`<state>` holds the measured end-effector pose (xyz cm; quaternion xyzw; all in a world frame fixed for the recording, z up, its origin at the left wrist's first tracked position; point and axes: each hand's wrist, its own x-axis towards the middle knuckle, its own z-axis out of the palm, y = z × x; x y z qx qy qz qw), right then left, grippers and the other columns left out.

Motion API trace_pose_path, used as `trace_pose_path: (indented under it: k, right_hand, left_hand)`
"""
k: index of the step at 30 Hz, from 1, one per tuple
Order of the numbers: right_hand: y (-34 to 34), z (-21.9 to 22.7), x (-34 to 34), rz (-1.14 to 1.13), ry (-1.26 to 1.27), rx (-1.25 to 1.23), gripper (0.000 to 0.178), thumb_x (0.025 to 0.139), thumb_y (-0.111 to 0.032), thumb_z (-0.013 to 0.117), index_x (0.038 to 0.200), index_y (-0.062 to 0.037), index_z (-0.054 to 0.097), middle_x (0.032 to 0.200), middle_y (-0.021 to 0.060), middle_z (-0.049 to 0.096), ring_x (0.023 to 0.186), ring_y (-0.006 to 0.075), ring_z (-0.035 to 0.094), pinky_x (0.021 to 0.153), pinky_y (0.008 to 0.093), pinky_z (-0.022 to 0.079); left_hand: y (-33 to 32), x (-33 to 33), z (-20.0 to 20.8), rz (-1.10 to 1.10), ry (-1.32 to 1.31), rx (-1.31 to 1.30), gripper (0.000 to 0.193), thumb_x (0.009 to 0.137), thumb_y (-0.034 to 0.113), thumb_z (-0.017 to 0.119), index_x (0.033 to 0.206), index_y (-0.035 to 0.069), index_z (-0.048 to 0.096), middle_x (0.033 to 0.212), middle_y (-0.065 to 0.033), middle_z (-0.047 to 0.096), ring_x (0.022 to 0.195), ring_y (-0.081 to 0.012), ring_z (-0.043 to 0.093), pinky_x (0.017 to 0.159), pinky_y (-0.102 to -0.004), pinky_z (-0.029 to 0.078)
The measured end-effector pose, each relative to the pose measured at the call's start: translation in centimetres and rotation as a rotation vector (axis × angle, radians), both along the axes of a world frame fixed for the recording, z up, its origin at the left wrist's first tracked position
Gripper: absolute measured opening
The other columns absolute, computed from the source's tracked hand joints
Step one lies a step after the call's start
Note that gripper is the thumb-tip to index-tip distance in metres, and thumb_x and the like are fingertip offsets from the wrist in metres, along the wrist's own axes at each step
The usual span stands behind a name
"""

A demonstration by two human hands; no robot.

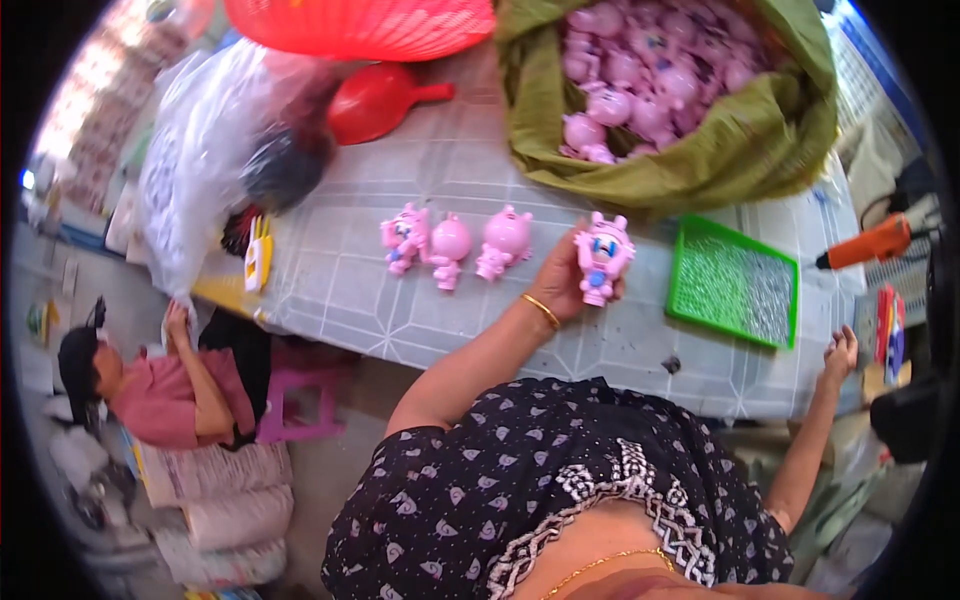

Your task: Assembling small pink toy figures by picking up parts and using a hand-held power tool in a collaborative workshop environment.

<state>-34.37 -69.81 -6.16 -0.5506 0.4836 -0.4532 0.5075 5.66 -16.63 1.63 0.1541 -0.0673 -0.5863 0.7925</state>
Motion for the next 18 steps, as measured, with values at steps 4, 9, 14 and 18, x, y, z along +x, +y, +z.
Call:
trace_pose_path:
  k: [4,9,14,18]
  right_hand:
    - [-3.2,-2.5,0.8,0.101,0.255,-0.379,0.04,0.09,0.0,0.045,0.128,-0.0022,0.058,0.118,0.0112,0.063,0.097,0.0185,0.062,0.082,0.0289,0.048]
    - [0.5,-1.0,5.7,0.198,0.564,-0.637,0.034,0.099,-0.011,0.048,0.127,0.0034,0.059,0.126,0.0145,0.063,0.12,0.0241,0.057,0.107,0.0345,0.04]
    - [-1.2,-1.9,2.0,0.266,-0.088,-0.399,0.059,0.086,-0.01,0.048,0.143,0.002,0.04,0.146,0.017,0.045,0.135,0.0344,0.044,0.101,0.0478,0.047]
    - [-0.4,0.0,2.9,0.317,0.441,-0.841,0.058,0.084,0.002,0.049,0.142,0.0007,0.046,0.145,0.0167,0.047,0.132,0.0324,0.049,0.1,0.0447,0.049]
  left_hand:
    - [0.2,0.1,-0.5,0.0,0.062,-0.063,0.072,0.088,0.063,0.059,0.123,0.001,0.055,0.096,-0.0182,0.068,0.076,-0.0325,0.068,0.069,-0.0424,0.057]
    - [1.1,-0.6,0.9,0.073,-0.016,0.044,0.057,0.09,0.063,0.056,0.119,0.014,0.059,0.088,-0.0099,0.069,0.066,-0.0263,0.068,0.056,-0.0406,0.057]
    - [0.3,-0.7,1.4,0.051,0.126,-0.017,0.056,0.092,0.062,0.055,0.123,0.015,0.057,0.092,-0.0116,0.068,0.063,-0.0254,0.066,0.054,-0.0423,0.054]
    - [-0.6,-0.3,-0.3,0.06,-0.021,-0.056,0.057,0.091,0.063,0.056,0.121,0.015,0.058,0.094,-0.0099,0.068,0.061,-0.0239,0.065,0.054,-0.0435,0.056]
